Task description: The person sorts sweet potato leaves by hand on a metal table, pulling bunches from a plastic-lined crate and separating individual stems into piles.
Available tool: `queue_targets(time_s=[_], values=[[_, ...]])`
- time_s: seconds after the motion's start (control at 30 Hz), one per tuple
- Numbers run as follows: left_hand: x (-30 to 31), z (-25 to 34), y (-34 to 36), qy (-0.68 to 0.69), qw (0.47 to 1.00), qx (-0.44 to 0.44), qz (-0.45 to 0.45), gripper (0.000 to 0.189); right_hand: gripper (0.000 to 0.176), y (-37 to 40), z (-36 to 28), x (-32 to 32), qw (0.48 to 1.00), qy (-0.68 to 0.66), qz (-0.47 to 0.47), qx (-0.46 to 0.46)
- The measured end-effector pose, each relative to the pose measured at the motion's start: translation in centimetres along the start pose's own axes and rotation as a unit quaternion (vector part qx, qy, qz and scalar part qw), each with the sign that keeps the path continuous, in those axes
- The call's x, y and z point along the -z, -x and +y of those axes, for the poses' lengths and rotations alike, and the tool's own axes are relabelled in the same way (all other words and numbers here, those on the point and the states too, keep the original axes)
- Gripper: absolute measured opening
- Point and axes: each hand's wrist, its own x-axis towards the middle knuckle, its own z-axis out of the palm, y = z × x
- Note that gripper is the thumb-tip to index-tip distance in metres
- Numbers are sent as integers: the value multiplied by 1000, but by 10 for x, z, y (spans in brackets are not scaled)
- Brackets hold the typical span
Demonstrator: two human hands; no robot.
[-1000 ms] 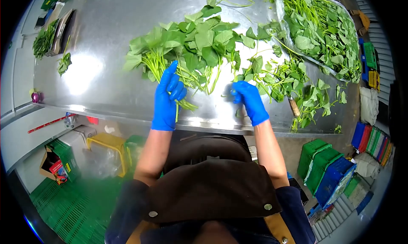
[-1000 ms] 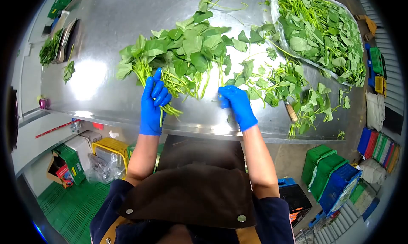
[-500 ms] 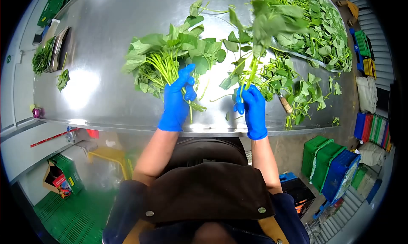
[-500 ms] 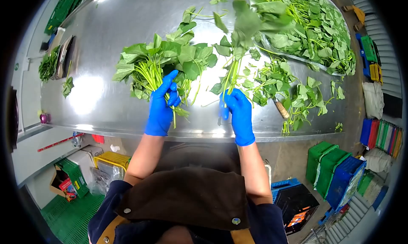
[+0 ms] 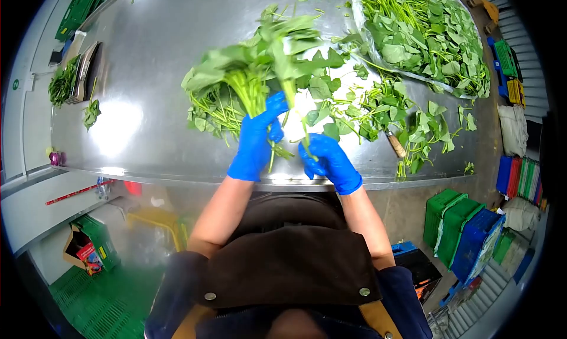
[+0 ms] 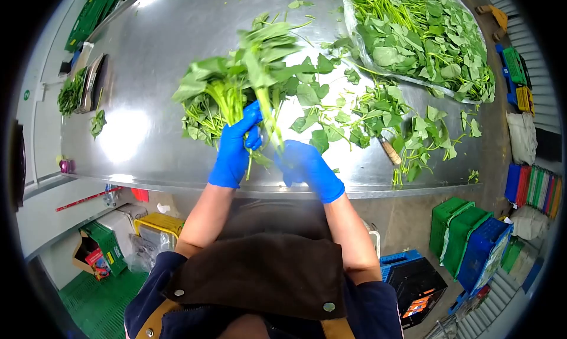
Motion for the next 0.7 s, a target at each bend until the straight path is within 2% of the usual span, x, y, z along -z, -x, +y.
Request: queue_targets(time_s=[0.03, 0.13, 0.27, 0.3, 0.37, 0.4, 0.43, 0.5, 0.6, 0.63, 0.67, 0.7], values=[[8, -8, -5, 40, 997, 9, -59, 34, 26, -2, 0, -8, 999, 39, 16, -28], [4, -3, -5, 28, 996, 16, -80, 31, 25, -5, 4, -7, 999, 47, 6, -19], [0, 3, 2, 1, 998, -8, -61, 31, 23, -8, -1, 4, 999, 34, -16, -29], [0, 1, 1, 1, 999, -8, -54, 31, 22, -11, -1, 6, 997, 61, -18, -49], [3, -2, -1, 1, 999, -10, -39, 30, 21, -16, 3, 6, 995, 96, -5, -30], [4, -3, -2, 5, 1000, -16, -26, 29, 21, -19, 3, 2, 993, 113, 1, -21], [4, -4, -3, 10, 1000, -21, -13, 28, 22, -21, 1, -4, 981, 187, 42, 19], [3, -8, -5, 8, 999, -48, 24, 26, 24, -23, -6, -18, 932, 329, 120, 97], [2, -13, -7, -4, 991, -102, 89, 22, 20, -28, -4, -20, 774, 558, 185, 235], [4, -12, -8, -3, 988, -112, 107, 22, 18, -30, -3, -23, 775, 545, 223, 229], [7, -10, -10, -1, 985, -122, 125, 22, 20, -31, -1, -17, 842, 420, 256, 220], [13, -6, -11, 38, 985, -133, 103, 22, 21, -32, 2, -6, 892, 287, 283, 207]])
